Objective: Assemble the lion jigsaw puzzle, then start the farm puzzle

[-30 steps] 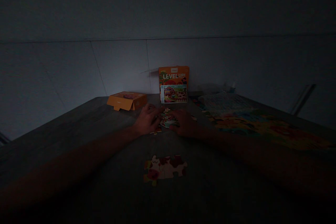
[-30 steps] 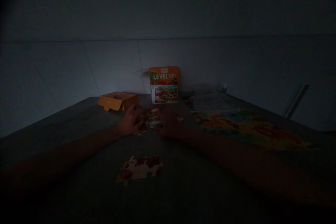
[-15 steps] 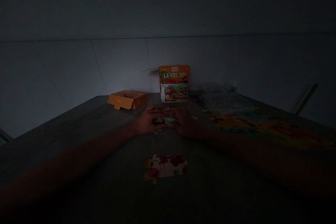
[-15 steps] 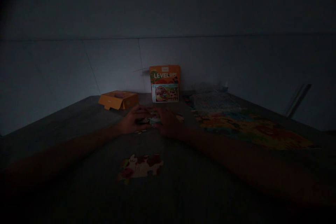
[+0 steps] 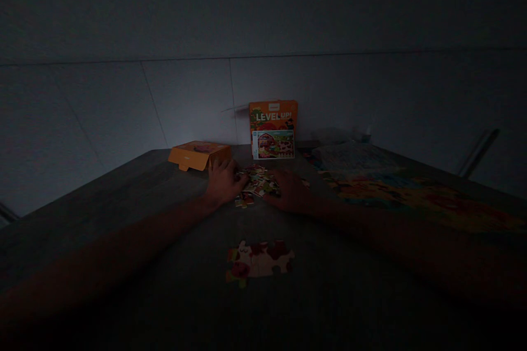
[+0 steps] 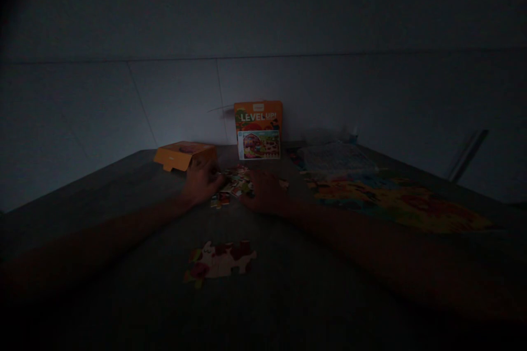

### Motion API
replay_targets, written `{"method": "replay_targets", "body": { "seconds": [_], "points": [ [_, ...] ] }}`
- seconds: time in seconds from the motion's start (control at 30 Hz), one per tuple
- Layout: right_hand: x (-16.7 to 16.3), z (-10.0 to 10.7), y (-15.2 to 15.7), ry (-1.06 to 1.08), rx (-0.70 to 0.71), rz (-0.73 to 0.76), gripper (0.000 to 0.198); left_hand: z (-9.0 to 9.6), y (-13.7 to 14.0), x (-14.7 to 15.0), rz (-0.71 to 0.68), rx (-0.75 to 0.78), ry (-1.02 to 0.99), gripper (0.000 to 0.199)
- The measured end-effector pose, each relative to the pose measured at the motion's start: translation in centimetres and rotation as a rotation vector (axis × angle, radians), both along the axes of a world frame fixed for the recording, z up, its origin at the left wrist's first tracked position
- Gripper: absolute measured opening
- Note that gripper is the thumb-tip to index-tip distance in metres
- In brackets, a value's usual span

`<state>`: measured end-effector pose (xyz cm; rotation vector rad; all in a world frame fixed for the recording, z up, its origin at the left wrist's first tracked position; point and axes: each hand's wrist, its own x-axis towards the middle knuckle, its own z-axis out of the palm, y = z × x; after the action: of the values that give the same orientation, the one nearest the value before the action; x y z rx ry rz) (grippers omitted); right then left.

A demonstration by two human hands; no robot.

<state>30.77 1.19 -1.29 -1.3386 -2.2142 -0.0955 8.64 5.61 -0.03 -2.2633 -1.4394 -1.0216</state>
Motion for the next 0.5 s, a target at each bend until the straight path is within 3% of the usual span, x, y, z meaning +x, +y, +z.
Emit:
{"method": "replay_targets", "body": {
  "seconds": [0.13,0.23,0.5],
  "points": [
    [0.12,-0.04,0.17,0.022,0.019,0.015,0.063,-0.23,-0.05,0.18,0.027,-0.06,0.031,0.021],
    [0.22,-0.02,0.19,0.052,0.052,0.044,0.063,-0.16,-0.1,0.11,-0.035,-0.082,0.026,0.022],
    [0.22,0.35,-0.05,0.004,0.246,0.272,0.062,0.04,-0.87,0.4,-0.516,-0.198,-0.065,0.033]
  ]
}}
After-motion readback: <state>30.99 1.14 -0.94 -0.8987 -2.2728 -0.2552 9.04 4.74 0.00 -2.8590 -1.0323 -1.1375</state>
